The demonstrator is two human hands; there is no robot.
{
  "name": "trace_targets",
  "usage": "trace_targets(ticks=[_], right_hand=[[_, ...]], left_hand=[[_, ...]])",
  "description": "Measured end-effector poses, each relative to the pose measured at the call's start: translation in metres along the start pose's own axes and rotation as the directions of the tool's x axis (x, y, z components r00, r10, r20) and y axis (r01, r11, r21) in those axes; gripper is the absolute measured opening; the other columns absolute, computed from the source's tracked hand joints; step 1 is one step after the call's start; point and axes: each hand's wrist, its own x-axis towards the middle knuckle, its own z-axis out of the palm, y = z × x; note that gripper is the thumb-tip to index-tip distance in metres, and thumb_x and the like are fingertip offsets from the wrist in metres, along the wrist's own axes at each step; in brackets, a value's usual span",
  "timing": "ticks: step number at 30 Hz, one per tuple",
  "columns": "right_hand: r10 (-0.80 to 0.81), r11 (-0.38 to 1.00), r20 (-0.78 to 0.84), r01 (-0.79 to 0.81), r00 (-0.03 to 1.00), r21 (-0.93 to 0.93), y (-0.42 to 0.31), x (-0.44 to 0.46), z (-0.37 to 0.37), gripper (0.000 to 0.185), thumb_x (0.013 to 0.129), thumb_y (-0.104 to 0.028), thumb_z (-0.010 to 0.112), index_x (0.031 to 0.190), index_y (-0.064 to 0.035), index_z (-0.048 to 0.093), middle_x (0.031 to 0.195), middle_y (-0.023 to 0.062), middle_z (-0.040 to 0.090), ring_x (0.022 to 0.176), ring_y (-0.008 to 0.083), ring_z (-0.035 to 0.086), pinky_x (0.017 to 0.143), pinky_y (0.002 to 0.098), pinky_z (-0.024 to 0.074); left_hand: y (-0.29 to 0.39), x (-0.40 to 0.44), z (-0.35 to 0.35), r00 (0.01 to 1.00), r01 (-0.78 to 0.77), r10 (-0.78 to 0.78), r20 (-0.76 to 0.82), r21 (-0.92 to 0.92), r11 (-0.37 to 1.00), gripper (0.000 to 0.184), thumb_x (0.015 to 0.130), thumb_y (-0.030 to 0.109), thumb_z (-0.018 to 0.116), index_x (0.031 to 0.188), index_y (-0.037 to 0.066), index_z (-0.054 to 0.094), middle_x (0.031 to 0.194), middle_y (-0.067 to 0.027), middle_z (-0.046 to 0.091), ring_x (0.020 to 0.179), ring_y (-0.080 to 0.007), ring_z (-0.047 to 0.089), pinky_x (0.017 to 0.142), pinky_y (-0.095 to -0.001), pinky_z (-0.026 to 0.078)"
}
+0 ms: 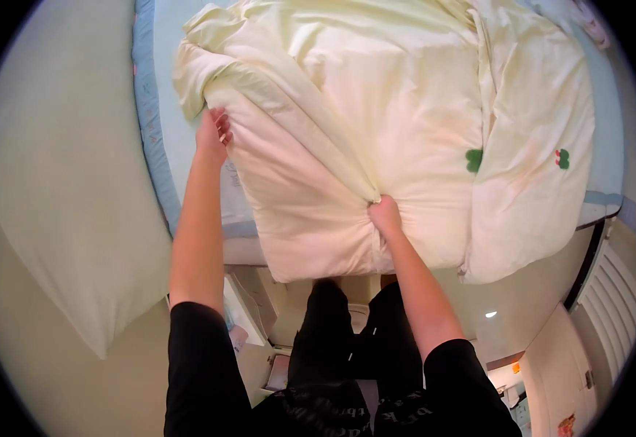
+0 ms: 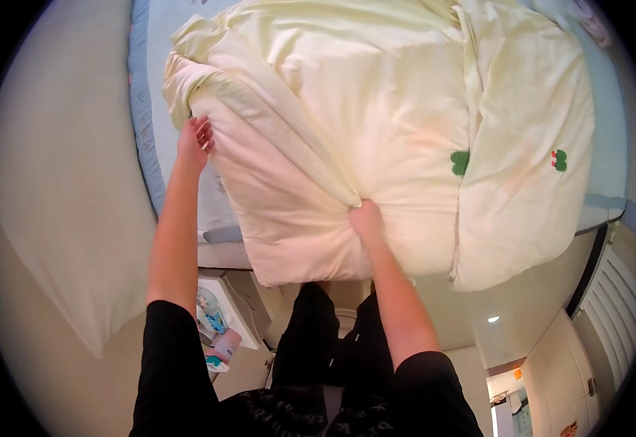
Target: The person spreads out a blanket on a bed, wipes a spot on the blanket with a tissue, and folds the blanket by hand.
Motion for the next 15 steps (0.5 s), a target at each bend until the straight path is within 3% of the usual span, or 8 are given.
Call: trace_targets(ticks=[1,4,7,10,11,13,14,15], right_hand=[[0.03,0.999,0.002,-0.03,1.0,0.025,0.002,0.01,0.0,0.031,0.084,-0.021,0.061,0.101,0.0,0.076,0.098,0.029,0.072,0.099,0.0468,0.069,0.086,0.0525,0.0536],[0.087,0.993,0.027,-0.089,0.996,0.077,0.008,0.024,0.004,0.033,0.082,-0.02,0.061,0.1,0.0033,0.075,0.099,0.0329,0.071,0.1,0.0472,0.069,0.087,0.0522,0.0535],[0.119,0.991,-0.019,-0.117,0.993,0.066,0.013,0.031,0.011,0.033,0.081,-0.019,0.061,0.101,0.004,0.075,0.1,0.0334,0.071,0.101,0.0476,0.069,0.087,0.0511,0.0537],[0.139,0.99,-0.025,-0.138,0.99,0.041,0.011,0.041,0.014,0.033,0.082,-0.018,0.061,0.102,0.0037,0.075,0.102,0.033,0.071,0.103,0.0483,0.068,0.089,0.0506,0.0533],[0.191,0.98,-0.008,-0.19,0.982,0.056,0.007,0.042,0.012,0.034,0.082,-0.018,0.061,0.104,0.0029,0.075,0.106,0.0315,0.071,0.106,0.0478,0.067,0.091,0.0499,0.0528],[0.201,0.978,-0.018,-0.2,0.979,0.057,0.006,0.046,0.013,0.035,0.083,-0.019,0.061,0.107,0.0023,0.075,0.108,0.0306,0.071,0.108,0.047,0.067,0.092,0.0495,0.0526],[0.209,0.977,-0.022,-0.208,0.978,0.055,0.009,0.045,0.013,0.035,0.084,-0.019,0.061,0.109,0.0019,0.074,0.109,0.0301,0.072,0.109,0.0465,0.067,0.093,0.0493,0.0525],[0.183,0.981,-0.042,-0.18,0.982,0.071,0.015,0.045,0.016,0.036,0.085,-0.02,0.061,0.111,0.0017,0.074,0.11,0.0301,0.071,0.109,0.0462,0.067,0.093,0.049,0.0525]], left_hand=[[0.01,0.013,0.001,0.999,0.046,-0.046,-0.013,0.011,0.999,0.043,0.1,0.046,0.057,0.12,0.009,0.065,0.094,0.0014,0.06,0.082,-0.0131,0.056,0.074,-0.0317,0.047],[0.039,0.047,0.016,0.989,0.127,-0.14,-0.053,-0.195,0.973,0.046,0.1,0.052,0.054,0.117,0.011,0.064,0.095,-0.001,0.059,0.082,-0.0154,0.054,0.076,-0.035,0.048],[0.065,0.081,0.022,0.97,0.2,-0.233,-0.068,-0.32,0.926,0.049,0.1,0.053,0.054,0.125,0.011,0.061,0.106,-0.0041,0.062,0.091,-0.0184,0.059,0.08,-0.0346,0.05],[0.078,0.136,0.018,0.991,0.02,-0.062,-0.117,-0.333,0.943,0.053,0.099,0.052,0.057,0.131,0.009,0.059,0.118,-0.0066,0.065,0.101,-0.0216,0.063,0.085,-0.038,0.053],[0.08,0.159,0.017,0.99,-0.066,0.014,-0.142,-0.373,0.925,0.046,0.098,0.038,0.062,0.133,0.008,0.06,0.129,-0.0092,0.066,0.111,-0.0237,0.065,0.091,-0.0408,0.053],[0.105,0.147,0.039,0.899,-0.408,0.402,-0.172,-0.001,0.913,0.046,0.094,0.028,0.064,0.136,0.009,0.058,0.123,-0.0105,0.068,0.108,-0.027,0.067,0.091,-0.0418,0.053],[0.118,0.14,0.049,0.808,-0.55,0.575,-0.129,0.185,0.814,0.047,0.093,0.022,0.065,0.137,0.009,0.057,0.12,-0.0112,0.07,0.107,-0.0286,0.068,0.091,-0.0422,0.053],[0.13,0.146,0.057,0.641,-0.656,0.768,-0.003,0.517,0.55,0.056,0.088,0.018,0.064,0.142,0.008,0.053,0.127,-0.0149,0.068,0.11,-0.0321,0.068,0.096,-0.0395,0.052]])
